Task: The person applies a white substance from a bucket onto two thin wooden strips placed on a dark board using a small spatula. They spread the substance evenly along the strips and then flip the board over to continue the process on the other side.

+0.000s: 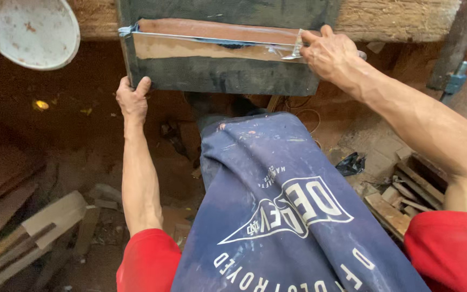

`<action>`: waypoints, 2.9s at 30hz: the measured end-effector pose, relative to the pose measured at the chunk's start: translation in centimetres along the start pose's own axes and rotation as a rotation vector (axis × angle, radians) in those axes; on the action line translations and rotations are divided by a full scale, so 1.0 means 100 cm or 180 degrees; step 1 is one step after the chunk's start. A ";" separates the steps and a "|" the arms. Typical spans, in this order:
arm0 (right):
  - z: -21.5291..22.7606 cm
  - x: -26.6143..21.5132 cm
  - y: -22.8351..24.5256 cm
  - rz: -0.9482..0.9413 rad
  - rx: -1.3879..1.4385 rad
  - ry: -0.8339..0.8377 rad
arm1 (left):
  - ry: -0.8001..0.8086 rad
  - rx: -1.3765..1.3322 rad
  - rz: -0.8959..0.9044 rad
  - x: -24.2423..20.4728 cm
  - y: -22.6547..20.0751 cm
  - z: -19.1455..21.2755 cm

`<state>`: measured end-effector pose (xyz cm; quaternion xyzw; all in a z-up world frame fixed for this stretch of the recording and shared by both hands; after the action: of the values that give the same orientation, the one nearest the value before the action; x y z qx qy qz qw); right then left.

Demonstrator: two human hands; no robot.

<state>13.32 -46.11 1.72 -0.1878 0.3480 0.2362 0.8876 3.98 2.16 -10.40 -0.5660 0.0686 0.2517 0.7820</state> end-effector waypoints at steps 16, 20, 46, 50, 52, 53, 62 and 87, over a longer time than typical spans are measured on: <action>-0.045 -0.021 0.037 -0.1427 0.3066 -0.0384 | -0.1126 -0.1785 0.0503 -0.018 0.011 -0.030; -0.018 -0.039 0.021 -0.1931 0.4629 -0.0418 | -0.0900 -0.2590 0.1447 -0.044 0.021 -0.072; 0.047 0.002 0.104 -0.1135 0.3247 -0.2115 | -0.0555 -0.1793 0.1129 -0.036 0.031 -0.089; 0.055 0.010 0.108 -0.1036 0.3549 -0.2309 | -0.0537 -0.1678 0.1099 -0.034 0.040 -0.090; 0.054 0.011 0.112 -0.1023 0.3370 -0.2032 | -0.0580 -0.1782 0.1168 -0.040 0.031 -0.088; 0.057 0.015 0.110 -0.1003 0.3264 -0.1930 | -0.0607 -0.1855 0.1170 -0.038 0.021 -0.088; 0.081 0.023 0.135 -0.0743 0.3272 -0.2227 | -0.0664 -0.1318 0.0626 -0.034 0.005 -0.077; 0.117 0.084 0.143 0.1014 0.0894 -0.1759 | -0.0796 -0.1001 0.0711 -0.041 0.011 -0.074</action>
<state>17.08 -26.19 1.47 0.0639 0.1486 0.3635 0.9174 1.28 -5.67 -12.32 -0.6343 -0.0067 0.4125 0.6538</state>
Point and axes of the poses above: each hand's wrist, its own x-axis towards the middle knuckle, its own z-axis out of the back of the hand, y = z × x, the point moved 10 cm from there along x, towards the middle knuckle, and after that the axes turned 4 degrees about -z, right-handed, at the moved point
